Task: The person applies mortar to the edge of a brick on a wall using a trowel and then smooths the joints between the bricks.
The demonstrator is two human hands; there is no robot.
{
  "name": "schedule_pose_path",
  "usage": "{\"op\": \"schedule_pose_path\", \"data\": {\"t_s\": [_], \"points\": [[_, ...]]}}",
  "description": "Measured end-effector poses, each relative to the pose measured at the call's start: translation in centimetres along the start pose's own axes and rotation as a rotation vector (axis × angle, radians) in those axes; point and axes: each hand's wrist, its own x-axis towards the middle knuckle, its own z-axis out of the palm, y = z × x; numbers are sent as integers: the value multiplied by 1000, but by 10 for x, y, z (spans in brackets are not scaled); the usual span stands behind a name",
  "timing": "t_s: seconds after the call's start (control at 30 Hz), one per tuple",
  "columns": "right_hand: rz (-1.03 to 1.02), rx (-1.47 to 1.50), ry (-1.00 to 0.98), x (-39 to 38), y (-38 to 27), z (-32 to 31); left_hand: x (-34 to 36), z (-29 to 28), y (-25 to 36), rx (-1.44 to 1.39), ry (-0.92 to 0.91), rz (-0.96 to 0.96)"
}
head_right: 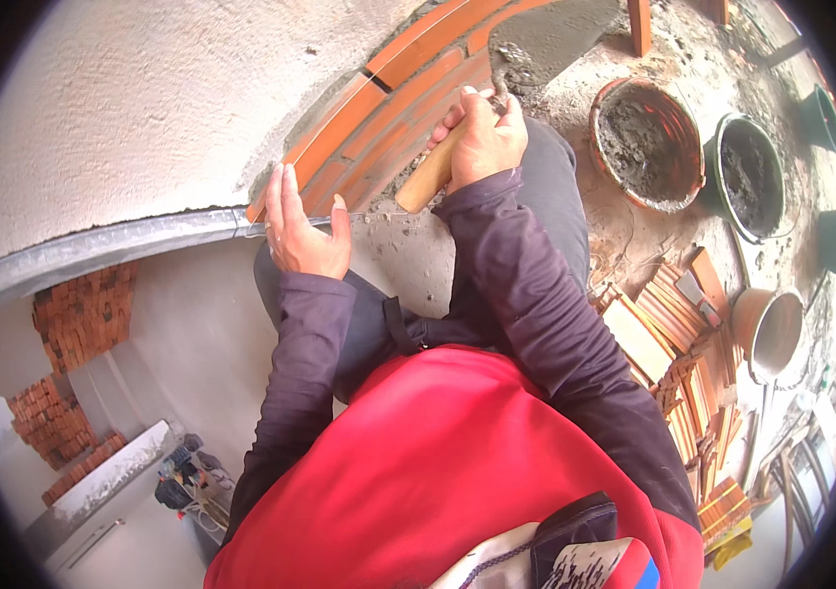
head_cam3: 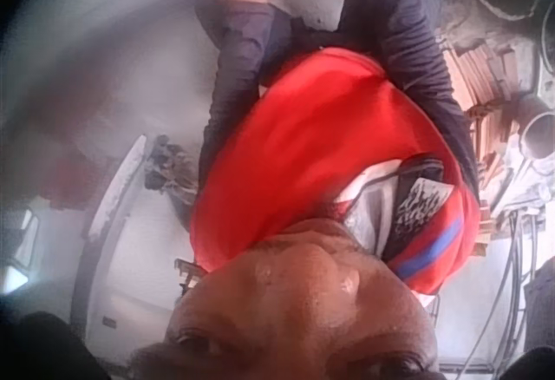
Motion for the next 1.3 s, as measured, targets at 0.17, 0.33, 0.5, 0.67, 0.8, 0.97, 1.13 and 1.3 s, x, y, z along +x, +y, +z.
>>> {"op": "schedule_pose_path", "data": {"t_s": [0.17,0.33,0.5,0.67,0.8,0.97,1.13,1.3], "points": [[75,39,-61,3,-22,-15,4,-1,5,-18,-18,0],[112,-15,-150,0,-70,-67,5,0,6,-15,31,31],[45,-273,-92,-5,-123,-135,6,0,1,11,-10,41],[89,-181,29,-20,-121,-163,8,-5,17,-45,-38,5],[153,37,-7,-32,-89,-149,5,-18,21,-66,-44,-3],[150,11,50,-30,-78,-146,4,-24,22,-47,15,85],[197,74,43,-24,-82,-156,7,-41,28,-163,117,7],[198,113,29,-19,-89,-163,39,-81,27,-194,363,128]]}}
